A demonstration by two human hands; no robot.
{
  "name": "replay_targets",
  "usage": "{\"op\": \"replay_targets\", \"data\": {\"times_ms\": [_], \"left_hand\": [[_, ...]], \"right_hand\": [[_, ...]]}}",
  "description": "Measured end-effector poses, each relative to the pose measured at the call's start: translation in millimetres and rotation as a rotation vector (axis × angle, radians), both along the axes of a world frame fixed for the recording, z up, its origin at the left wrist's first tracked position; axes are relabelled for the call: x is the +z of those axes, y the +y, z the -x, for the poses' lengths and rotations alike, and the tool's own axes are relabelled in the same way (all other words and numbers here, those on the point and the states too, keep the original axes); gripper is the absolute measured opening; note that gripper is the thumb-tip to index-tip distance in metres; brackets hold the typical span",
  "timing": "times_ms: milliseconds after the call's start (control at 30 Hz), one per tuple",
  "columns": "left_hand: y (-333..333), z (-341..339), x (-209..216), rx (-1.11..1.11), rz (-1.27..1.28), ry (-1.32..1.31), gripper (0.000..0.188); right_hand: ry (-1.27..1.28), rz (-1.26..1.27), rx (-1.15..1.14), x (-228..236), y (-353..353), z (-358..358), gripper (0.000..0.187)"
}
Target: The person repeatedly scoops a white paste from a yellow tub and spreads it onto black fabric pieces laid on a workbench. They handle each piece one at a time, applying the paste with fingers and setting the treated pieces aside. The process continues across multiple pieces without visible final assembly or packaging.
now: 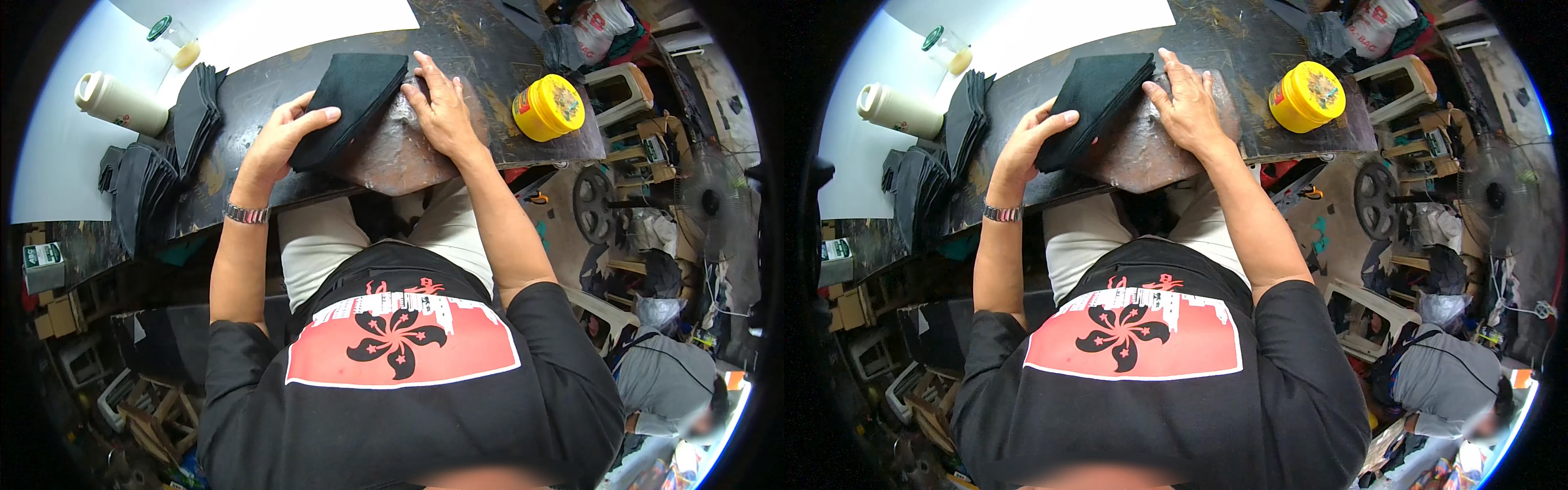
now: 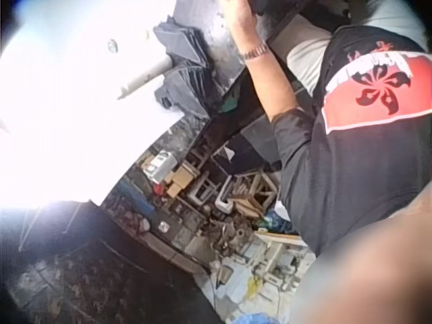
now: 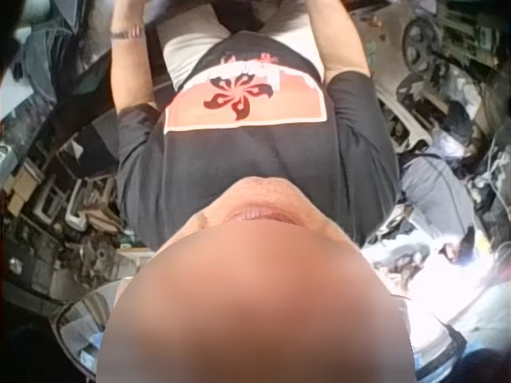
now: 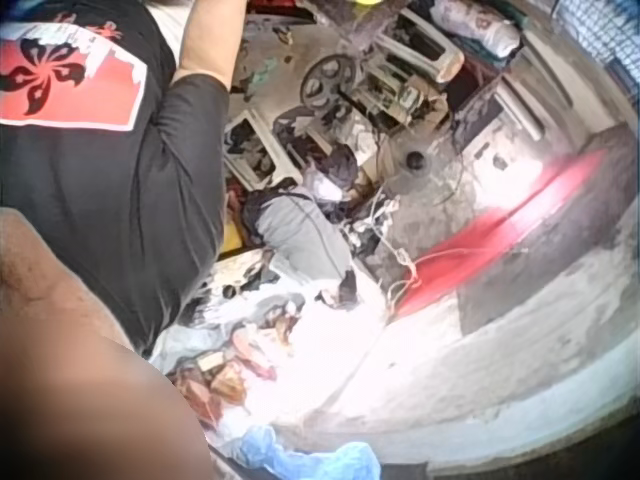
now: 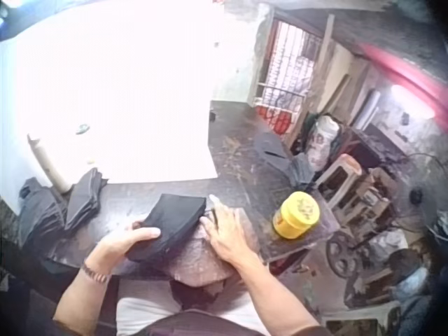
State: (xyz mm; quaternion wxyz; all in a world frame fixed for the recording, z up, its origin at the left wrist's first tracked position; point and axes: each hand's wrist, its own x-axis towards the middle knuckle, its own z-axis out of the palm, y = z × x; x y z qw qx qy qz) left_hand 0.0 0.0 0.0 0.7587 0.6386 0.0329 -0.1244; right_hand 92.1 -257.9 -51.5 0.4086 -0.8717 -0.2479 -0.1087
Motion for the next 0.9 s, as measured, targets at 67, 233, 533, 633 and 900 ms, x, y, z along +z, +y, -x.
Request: {"op": "replay_targets", "data": {"times_ms": [67,233,533,633,900], "left_hand": [[-11.8,-5.0,9.3,0.010,0.000,-0.048,0.055],[-44.0,-10.6,22.3,-0.102,0.205,-0.093,0.050],[-66.9,-22.5,-5.5,-0.233,-0.174,0.062,0.070],[-69.9,-23.2,-2.9,-0.230,-0.357,-0.061,0.075],[-71.4,-19.1,1.9,-0.173,-0.331,-0.061,0.066]], "right_hand": [[0.064,-0.235,0.008,1.1,-3.5,-0.1,0.054],[0.332,-0.758,-0.024,19.1,-38.8,13.0,0.048],[-0.106,-0.494,-0.269,76.0,-130.0,36.1,0.020],[-0.103,-0.426,-0.309,88.8,-149.8,27.7,0.018],[-0.060,-0.325,-0.177,71.7,-110.8,50.7,0.012]]}}
